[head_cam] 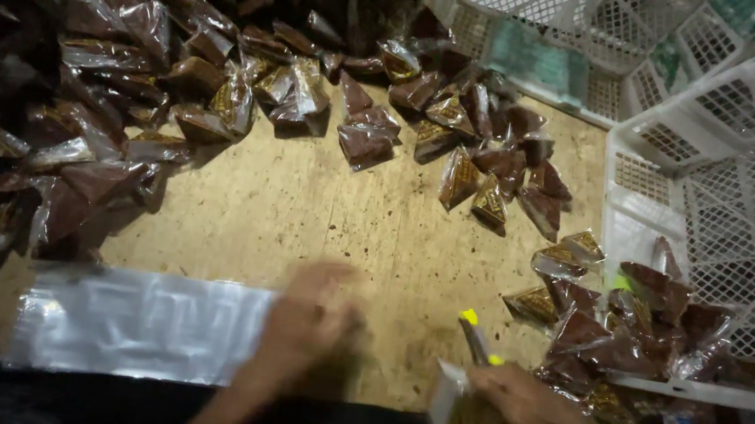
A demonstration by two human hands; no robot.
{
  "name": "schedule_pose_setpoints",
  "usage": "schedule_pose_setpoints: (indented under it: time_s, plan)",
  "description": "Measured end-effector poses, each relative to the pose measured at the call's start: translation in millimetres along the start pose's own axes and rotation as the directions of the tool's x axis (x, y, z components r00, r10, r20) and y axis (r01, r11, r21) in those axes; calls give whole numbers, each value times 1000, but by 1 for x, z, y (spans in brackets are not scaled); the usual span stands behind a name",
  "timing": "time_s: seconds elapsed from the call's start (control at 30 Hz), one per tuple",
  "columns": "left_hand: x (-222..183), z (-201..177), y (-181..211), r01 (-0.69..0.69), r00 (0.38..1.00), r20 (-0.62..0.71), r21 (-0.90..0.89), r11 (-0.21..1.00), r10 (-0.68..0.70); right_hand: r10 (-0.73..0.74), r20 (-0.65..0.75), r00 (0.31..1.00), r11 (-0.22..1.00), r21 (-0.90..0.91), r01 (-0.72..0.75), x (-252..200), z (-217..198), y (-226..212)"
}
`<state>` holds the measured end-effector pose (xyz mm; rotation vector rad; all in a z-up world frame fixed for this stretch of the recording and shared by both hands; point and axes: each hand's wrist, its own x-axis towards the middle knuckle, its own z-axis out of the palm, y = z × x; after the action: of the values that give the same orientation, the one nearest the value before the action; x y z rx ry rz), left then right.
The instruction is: Packaging individually wrapped triangular pastries into larger plastic bags at a packaging station.
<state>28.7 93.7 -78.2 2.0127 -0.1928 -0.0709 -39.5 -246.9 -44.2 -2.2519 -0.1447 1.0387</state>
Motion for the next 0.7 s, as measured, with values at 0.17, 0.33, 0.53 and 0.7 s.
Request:
schedule_pose_setpoints:
  time_s: [0.17,0.33,0.53,0.7]
  plan:
    - [11,-75,-87,49,995,-101,646,762,22,169,-215,962,961,-183,-209,-20,-18,13]
    - [8,-85,-99,56,988,-148,574,817,37,-116,-461,880,989,32,147,24,-15,-16]
    - [7,-88,-103,14,978,-154,723,691,141,25,-613,789,937,290,195,93,13,4]
    - [14,-89,-123,-54,968,-152,651,757,200,117,-661,741,974,224,46,83,0,-32]
